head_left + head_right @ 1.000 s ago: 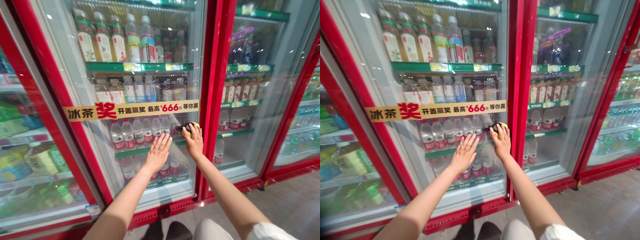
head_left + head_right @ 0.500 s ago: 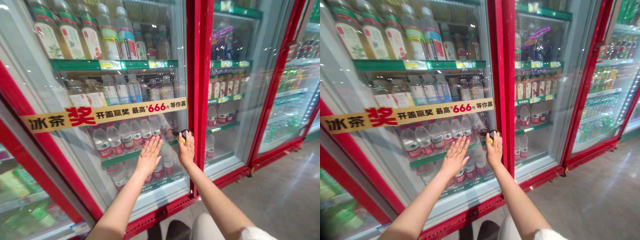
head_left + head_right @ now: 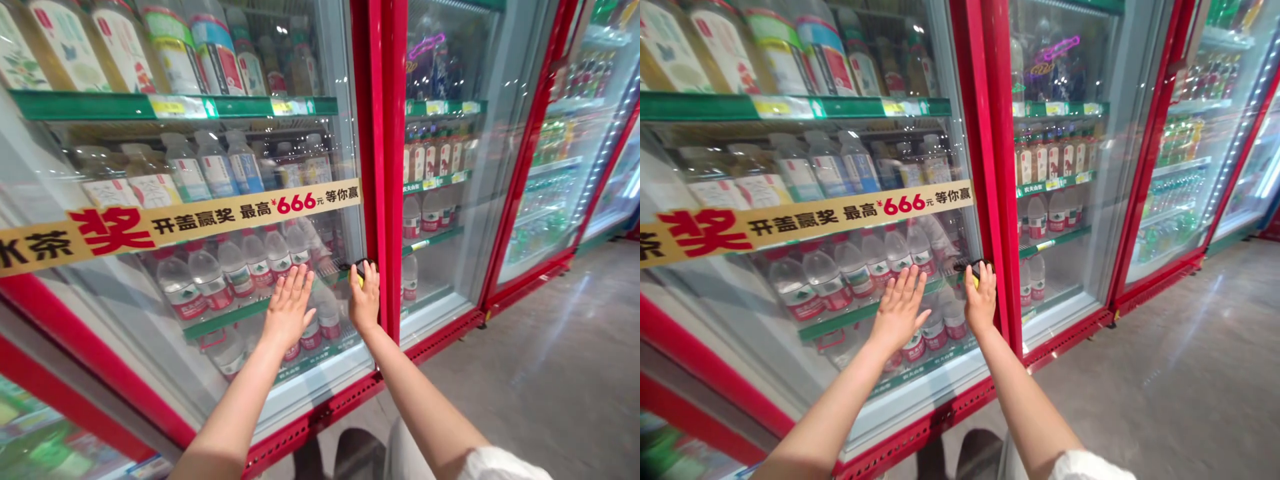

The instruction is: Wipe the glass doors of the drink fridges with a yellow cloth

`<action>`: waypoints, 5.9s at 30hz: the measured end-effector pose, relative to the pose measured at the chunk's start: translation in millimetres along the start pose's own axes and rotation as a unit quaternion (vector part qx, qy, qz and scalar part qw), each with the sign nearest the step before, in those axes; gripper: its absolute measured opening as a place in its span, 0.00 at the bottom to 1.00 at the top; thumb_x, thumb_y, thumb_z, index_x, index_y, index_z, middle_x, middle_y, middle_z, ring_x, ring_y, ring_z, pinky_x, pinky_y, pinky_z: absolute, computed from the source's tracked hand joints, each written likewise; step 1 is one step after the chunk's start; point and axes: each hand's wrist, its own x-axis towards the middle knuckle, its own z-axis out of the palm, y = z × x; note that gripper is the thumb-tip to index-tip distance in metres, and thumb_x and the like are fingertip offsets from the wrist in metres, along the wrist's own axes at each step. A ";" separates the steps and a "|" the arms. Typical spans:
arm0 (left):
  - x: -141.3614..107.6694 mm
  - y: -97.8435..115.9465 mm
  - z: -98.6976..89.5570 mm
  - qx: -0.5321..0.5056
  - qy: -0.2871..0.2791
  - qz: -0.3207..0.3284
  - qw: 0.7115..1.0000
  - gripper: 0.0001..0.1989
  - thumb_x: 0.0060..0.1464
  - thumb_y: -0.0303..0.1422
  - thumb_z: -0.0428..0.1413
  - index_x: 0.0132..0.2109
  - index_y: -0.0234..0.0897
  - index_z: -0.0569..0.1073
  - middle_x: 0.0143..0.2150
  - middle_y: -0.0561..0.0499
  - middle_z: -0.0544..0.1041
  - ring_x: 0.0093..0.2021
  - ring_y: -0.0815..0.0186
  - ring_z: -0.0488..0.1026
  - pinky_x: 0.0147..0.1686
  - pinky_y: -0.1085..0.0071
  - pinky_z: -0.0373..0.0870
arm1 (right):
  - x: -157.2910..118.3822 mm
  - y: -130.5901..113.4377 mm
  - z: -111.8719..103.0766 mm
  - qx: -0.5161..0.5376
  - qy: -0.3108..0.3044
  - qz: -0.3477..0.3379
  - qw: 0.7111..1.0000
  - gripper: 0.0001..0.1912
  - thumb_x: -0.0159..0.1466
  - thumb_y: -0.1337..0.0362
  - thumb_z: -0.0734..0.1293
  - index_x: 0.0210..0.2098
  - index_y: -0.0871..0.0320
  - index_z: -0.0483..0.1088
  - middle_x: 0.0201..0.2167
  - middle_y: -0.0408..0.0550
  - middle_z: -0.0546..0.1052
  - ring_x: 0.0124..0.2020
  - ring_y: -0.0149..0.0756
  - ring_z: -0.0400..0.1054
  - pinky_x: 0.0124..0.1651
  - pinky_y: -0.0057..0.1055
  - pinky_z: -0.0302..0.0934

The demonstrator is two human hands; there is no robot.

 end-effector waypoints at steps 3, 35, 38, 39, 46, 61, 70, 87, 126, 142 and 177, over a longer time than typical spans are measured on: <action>0.5 -0.8 0.5 -0.008 -0.007 0.000 1.000 0.58 0.56 0.41 0.65 0.77 0.36 0.33 0.78 0.41 0.37 0.78 0.57 0.30 0.76 0.55 0.28 | -55.3 8.3 1.0 0.006 -0.023 0.010 1.000 0.51 0.60 0.85 0.55 0.77 0.47 0.41 0.76 0.60 0.51 0.78 0.54 0.40 0.69 0.62 0.58; 0.6 7.1 -0.4 0.020 -0.026 -0.010 0.999 0.61 0.56 0.43 0.67 0.76 0.36 0.29 0.78 0.40 0.39 0.78 0.58 0.30 0.76 0.56 0.27 | -23.3 8.4 -4.9 0.083 -0.012 -0.072 0.994 0.37 0.67 0.77 0.59 0.73 0.53 0.56 0.74 0.62 0.57 0.77 0.56 0.44 0.70 0.65 0.53; -5.3 6.9 -0.8 0.041 -0.029 -0.007 0.999 0.60 0.56 0.45 0.66 0.76 0.34 0.31 0.78 0.40 0.43 0.78 0.59 0.32 0.76 0.59 0.31 | -22.9 -8.5 -1.8 0.081 -0.018 -0.092 0.992 0.36 0.67 0.74 0.62 0.73 0.52 0.58 0.73 0.62 0.58 0.76 0.59 0.45 0.71 0.67 0.51; -10.2 6.1 -0.6 0.049 -0.029 -0.004 0.998 0.59 0.57 0.46 0.65 0.77 0.34 0.33 0.78 0.40 0.44 0.78 0.60 0.33 0.76 0.59 0.32 | -29.5 -7.1 -3.0 0.086 -0.030 -0.124 0.988 0.35 0.67 0.74 0.63 0.72 0.50 0.60 0.72 0.60 0.61 0.75 0.56 0.49 0.71 0.64 0.51; -65.9 -2.3 6.4 0.125 -0.014 -0.089 0.988 0.52 0.58 0.50 0.63 0.77 0.42 0.44 0.78 0.44 0.50 0.78 0.59 0.31 0.75 0.50 0.26 | -46.9 19.3 -2.9 0.141 0.005 -0.231 0.963 0.28 0.69 0.76 0.61 0.62 0.44 0.72 0.61 0.49 0.76 0.71 0.41 0.59 0.74 0.50 0.51; -110.0 -1.8 27.4 0.126 0.120 -0.078 0.982 0.44 0.61 0.48 0.61 0.76 0.43 0.51 0.77 0.46 0.54 0.79 0.60 0.39 0.77 0.59 0.37 | 3.8 -38.6 -0.2 0.182 0.146 -0.146 0.961 0.29 0.66 0.75 0.68 0.62 0.40 0.71 0.58 0.49 0.76 0.61 0.47 0.70 0.63 0.54 0.68; -154.7 1.5 51.7 0.091 0.150 -0.120 0.977 0.43 0.62 0.44 0.61 0.77 0.50 0.48 0.80 0.49 0.37 0.79 0.56 0.37 0.76 0.54 0.39 | -52.0 -63.6 19.9 0.134 0.130 -0.177 0.966 0.35 0.68 0.71 0.63 0.72 0.47 0.58 0.72 0.53 0.63 0.75 0.53 0.50 0.74 0.65 0.46; -238.8 -37.3 33.6 0.079 0.090 -0.155 0.981 0.50 0.60 0.45 0.63 0.78 0.44 0.42 0.79 0.39 0.45 0.78 0.49 0.43 0.75 0.46 0.47 | -84.5 -92.7 21.7 0.150 0.149 -0.291 0.933 0.18 0.67 0.69 0.66 0.53 0.45 0.78 0.58 0.47 0.78 0.66 0.39 0.64 0.70 0.42 0.55; -308.5 -61.6 19.1 0.100 0.035 -0.199 0.974 0.53 0.58 0.37 0.64 0.78 0.38 0.39 0.78 0.36 0.50 0.78 0.46 0.46 0.73 0.45 0.53 | -130.2 -212.3 23.3 0.173 -0.011 -0.318 0.932 0.25 0.71 0.70 0.61 0.66 0.50 0.68 0.69 0.53 0.69 0.73 0.46 0.56 0.74 0.52 0.44; -330.1 -74.6 12.5 0.094 0.048 -0.226 0.968 0.49 0.61 0.33 0.60 0.77 0.35 0.39 0.77 0.34 0.52 0.78 0.47 0.47 0.73 0.44 0.53 | -124.6 -238.7 18.7 0.158 -0.012 -0.412 0.898 0.21 0.73 0.67 0.61 0.63 0.49 0.71 0.67 0.44 0.71 0.72 0.41 0.58 0.75 0.45 0.38; -341.4 -77.2 8.2 0.081 0.113 -0.253 0.957 0.50 0.62 0.36 0.59 0.77 0.33 0.36 0.75 0.32 0.57 0.76 0.46 0.53 0.73 0.45 0.54 | -47.2 -289.5 28.5 0.193 -0.061 -0.602 0.773 0.22 0.73 0.67 0.64 0.65 0.52 0.68 0.68 0.47 0.70 0.70 0.41 0.60 0.74 0.50 0.54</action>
